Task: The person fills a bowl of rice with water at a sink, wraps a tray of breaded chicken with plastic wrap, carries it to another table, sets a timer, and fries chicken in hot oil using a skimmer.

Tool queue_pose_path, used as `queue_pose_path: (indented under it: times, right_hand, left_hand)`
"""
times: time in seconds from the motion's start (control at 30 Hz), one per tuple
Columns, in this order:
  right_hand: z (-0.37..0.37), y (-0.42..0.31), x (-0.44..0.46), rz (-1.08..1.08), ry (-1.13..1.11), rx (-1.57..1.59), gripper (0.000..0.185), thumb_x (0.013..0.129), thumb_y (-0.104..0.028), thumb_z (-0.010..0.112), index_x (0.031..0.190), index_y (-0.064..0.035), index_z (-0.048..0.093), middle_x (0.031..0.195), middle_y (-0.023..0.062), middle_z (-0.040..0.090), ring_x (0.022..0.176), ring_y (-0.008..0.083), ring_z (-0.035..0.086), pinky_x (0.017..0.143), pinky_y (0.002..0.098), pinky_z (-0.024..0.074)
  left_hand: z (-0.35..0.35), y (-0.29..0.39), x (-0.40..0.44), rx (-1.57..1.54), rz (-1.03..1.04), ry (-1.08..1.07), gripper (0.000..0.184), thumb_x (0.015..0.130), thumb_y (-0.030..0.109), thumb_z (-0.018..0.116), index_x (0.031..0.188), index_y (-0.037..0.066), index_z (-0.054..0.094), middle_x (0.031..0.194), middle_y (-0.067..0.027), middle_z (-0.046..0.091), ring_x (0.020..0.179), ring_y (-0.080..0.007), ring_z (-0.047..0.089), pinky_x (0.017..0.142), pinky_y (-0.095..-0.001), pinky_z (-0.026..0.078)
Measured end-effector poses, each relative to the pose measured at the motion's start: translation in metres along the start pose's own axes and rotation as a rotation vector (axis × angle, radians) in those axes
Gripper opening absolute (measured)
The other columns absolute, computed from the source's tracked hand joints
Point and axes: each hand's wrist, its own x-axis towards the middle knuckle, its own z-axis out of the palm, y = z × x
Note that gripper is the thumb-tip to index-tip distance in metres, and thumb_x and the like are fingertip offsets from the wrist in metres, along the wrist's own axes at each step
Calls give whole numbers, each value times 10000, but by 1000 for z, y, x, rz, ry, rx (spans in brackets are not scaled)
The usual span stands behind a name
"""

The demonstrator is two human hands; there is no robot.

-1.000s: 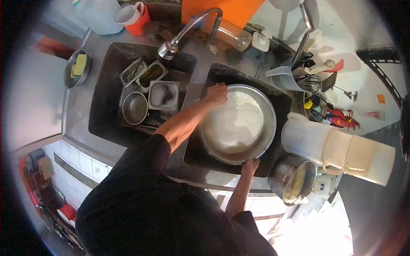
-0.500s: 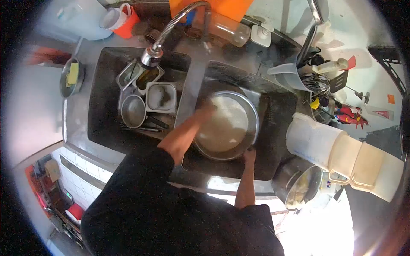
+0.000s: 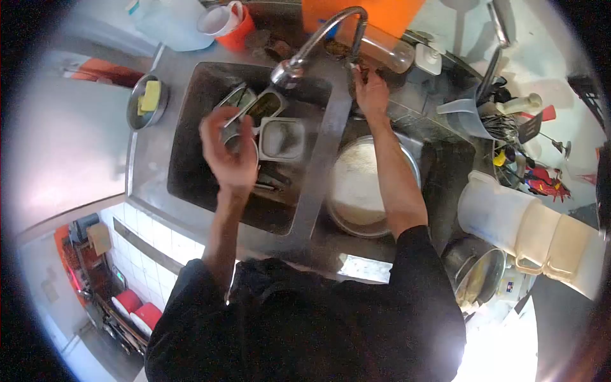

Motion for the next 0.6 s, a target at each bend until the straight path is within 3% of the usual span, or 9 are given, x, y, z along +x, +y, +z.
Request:
queue_pose_path:
  times: [0.13,0.27,0.33,0.37,0.4,0.43,0.47,0.5,0.6]
  right_hand:
    - [13,-3,-22,-121,165,-200,533,944,-273,548,1443,-192,377,1211,168,608,939,362,670,776,482,554]
    - [7,-3,-35,-203,163,-596,583,917,-189,522,1473,-249,355,1333,111,507,950,331,660,769,508,534]
    - [-3,-10,-35,-192,129,-720,602,911,-172,512,1481,-270,347,1351,105,485,946,324,655,766,513,525]
    - [-7,-14,-36,-161,37,-752,684,918,-133,495,1516,-314,216,1366,144,475,993,362,635,835,528,488]
    - [-12,-16,-34,-134,-49,-783,785,926,-94,478,1551,-359,85,1380,183,465,1040,399,614,904,544,452]
    - [-16,-18,-36,-130,-40,-787,785,926,-94,478,1551,-359,85,1380,183,465,1040,399,614,904,544,452]
    - [-19,-20,-37,-101,-86,-786,678,933,-132,471,1523,-332,201,1382,139,464,1000,376,629,828,538,475]
    - [-19,-20,-41,-72,-138,-780,588,941,-171,465,1494,-304,316,1384,95,464,959,353,644,752,533,498]
    - [-2,-6,-33,-187,68,-634,584,938,-156,465,1492,-270,322,1396,109,447,969,368,653,765,541,512]
  left_hand:
    - [-30,-24,24,-9,-169,62,204,897,83,663,1071,8,585,1065,-103,618,977,-205,575,887,-344,423]
    - [3,-17,53,43,26,-216,375,910,192,675,1212,-12,585,1083,-138,633,952,-229,605,851,-359,462]
    - [23,4,66,-21,-65,-379,438,937,273,634,1244,-32,567,1069,-168,651,907,-254,642,778,-376,495]
    - [33,4,68,-28,-58,-383,438,937,273,634,1244,-32,567,1069,-168,651,907,-254,642,778,-376,495]
    - [45,1,70,-79,-121,-490,436,968,301,585,1247,-34,560,1098,-154,659,991,-240,627,866,-354,466]
    - [55,1,74,-128,-186,-596,442,999,328,537,1250,-36,553,1126,-140,666,1075,-226,612,954,-332,436]
    - [61,1,77,-58,-144,-661,421,986,299,559,1261,-20,554,1076,-180,684,968,-257,657,879,-354,476]
    - [65,3,81,-54,-142,-658,421,986,299,559,1261,-20,554,1076,-180,684,968,-257,657,879,-354,476]
    - [63,8,86,207,-80,-762,393,964,271,585,1245,-2,575,1000,-204,689,869,-325,666,803,-387,500]
